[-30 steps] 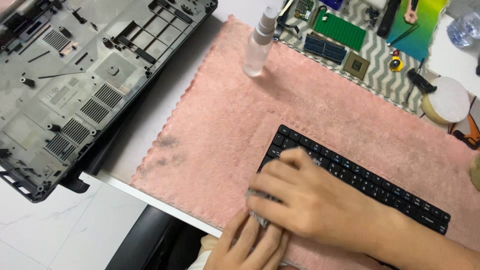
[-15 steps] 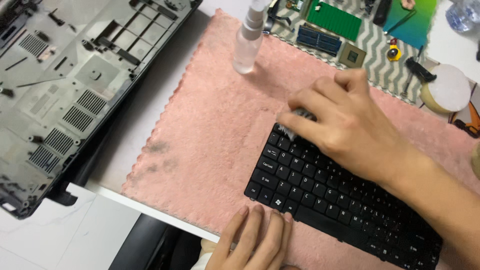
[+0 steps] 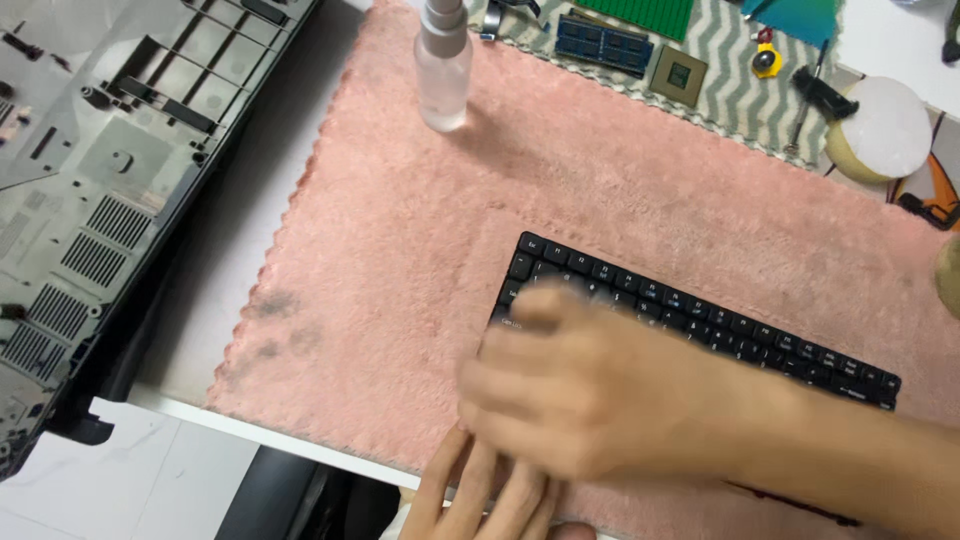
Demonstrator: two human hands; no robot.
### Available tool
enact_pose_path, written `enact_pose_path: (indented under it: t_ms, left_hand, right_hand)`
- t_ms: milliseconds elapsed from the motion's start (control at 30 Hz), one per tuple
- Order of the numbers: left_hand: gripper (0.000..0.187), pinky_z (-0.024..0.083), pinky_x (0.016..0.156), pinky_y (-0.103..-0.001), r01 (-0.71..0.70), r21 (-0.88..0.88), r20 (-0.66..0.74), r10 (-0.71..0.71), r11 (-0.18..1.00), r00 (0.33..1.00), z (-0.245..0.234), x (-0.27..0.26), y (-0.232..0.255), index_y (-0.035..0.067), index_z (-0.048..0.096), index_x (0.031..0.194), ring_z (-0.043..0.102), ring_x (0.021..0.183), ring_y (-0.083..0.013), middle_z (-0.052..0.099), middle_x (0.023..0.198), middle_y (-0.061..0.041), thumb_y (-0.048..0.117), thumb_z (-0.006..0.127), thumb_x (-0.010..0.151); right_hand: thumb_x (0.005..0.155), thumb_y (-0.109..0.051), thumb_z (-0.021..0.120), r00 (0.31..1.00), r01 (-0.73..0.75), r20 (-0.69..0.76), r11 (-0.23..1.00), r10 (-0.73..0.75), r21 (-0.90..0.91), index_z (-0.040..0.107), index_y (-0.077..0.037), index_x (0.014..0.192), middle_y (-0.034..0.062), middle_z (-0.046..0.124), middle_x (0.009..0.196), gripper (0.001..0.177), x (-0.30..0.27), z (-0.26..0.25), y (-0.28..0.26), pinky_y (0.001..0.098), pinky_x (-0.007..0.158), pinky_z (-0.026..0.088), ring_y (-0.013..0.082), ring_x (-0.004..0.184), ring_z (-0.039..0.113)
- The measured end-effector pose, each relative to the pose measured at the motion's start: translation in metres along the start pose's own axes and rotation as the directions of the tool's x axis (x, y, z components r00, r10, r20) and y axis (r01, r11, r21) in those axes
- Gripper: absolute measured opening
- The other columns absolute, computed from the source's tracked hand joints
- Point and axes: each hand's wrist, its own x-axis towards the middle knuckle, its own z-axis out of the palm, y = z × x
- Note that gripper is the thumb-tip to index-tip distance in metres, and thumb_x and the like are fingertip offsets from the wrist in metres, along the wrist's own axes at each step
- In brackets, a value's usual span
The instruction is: The person scrubs a black laptop keyboard with a toothbrush, then wipes it with a cloth. The keyboard is placed on a pink towel on a workbench with various tools and electronic parts nearby.
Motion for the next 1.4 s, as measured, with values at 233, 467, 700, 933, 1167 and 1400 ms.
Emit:
enact_pose_path:
  t_ms: [233,467,700,933,1167,1400]
  left_hand:
    - [0.076,0.066,0.095,-0.032,-0.093,0.168,-0.081,0.108,0.981,0.991,-0.003,0.009,-0.015,0.022,0.087,0.131,0.082,0.108,-0.0209,0.082,0.121,0.006,0.051,0.018,0.130]
    - [0.070,0.066,0.101,-0.037,-0.089,0.140,-0.009,0.091,0.986,0.996,-0.002,0.000,-0.008,0.024,0.087,0.123,0.082,0.106,-0.0225,0.082,0.118,0.006,0.056,0.024,0.129]
    - [0.069,0.066,0.100,-0.039,-0.060,0.128,-0.034,0.065,0.990,0.997,0.008,-0.008,-0.001,0.026,0.088,0.117,0.084,0.100,-0.0243,0.085,0.113,0.005,0.058,0.028,0.129]
    - [0.077,0.064,0.099,-0.034,-0.135,0.236,-0.030,0.146,0.962,0.989,0.001,0.001,-0.010,0.022,0.085,0.137,0.079,0.111,-0.0208,0.082,0.127,0.005,0.057,0.018,0.129]
    - [0.077,0.065,0.098,-0.034,-0.109,0.229,-0.040,0.121,0.967,0.992,0.006,-0.003,-0.006,0.024,0.086,0.135,0.081,0.109,-0.0195,0.082,0.128,0.006,0.059,0.017,0.128]
    - [0.077,0.068,0.093,-0.034,-0.063,0.213,-0.102,0.086,0.975,0.991,0.020,-0.015,0.000,0.024,0.087,0.126,0.084,0.106,-0.0220,0.084,0.121,0.005,0.058,0.018,0.128]
  right_hand:
    - [0.115,-0.003,0.090,0.989,-0.148,-0.068,0.783,0.135,-0.605,0.081,-0.012,0.120,0.0112,0.081,0.122,0.013,-0.019,-0.026,0.054,0.0464,0.092,0.041,0.0297,0.103,0.061]
    - [0.112,0.000,0.081,0.997,-0.073,-0.009,0.984,0.073,-0.161,0.077,-0.006,0.120,0.0120,0.076,0.114,0.011,-0.035,-0.005,0.031,0.0468,0.094,0.054,0.0277,0.099,0.070]
    - [0.114,0.002,0.081,0.998,0.006,-0.055,0.994,0.000,0.112,0.084,0.004,0.118,0.0198,0.083,0.117,0.006,-0.032,0.009,-0.004,0.0416,0.088,0.057,0.0277,0.098,0.074]
    - [0.123,0.000,0.068,0.989,-0.143,-0.110,0.879,0.104,-0.454,0.079,-0.006,0.119,0.0124,0.076,0.117,0.014,-0.042,-0.020,0.048,0.0433,0.081,0.045,0.0289,0.087,0.058]
    - [0.115,0.006,0.078,0.995,-0.032,-0.098,0.993,0.021,-0.111,0.075,0.004,0.119,0.0161,0.073,0.108,0.005,-0.045,-0.006,0.047,0.0402,0.071,0.053,0.0276,0.085,0.065]
    - [0.123,0.001,0.045,0.996,0.039,-0.073,0.994,-0.046,-0.097,0.074,0.008,0.103,0.0197,0.072,0.111,0.035,-0.028,-0.001,0.004,0.0393,0.079,0.051,0.0289,0.088,0.061]
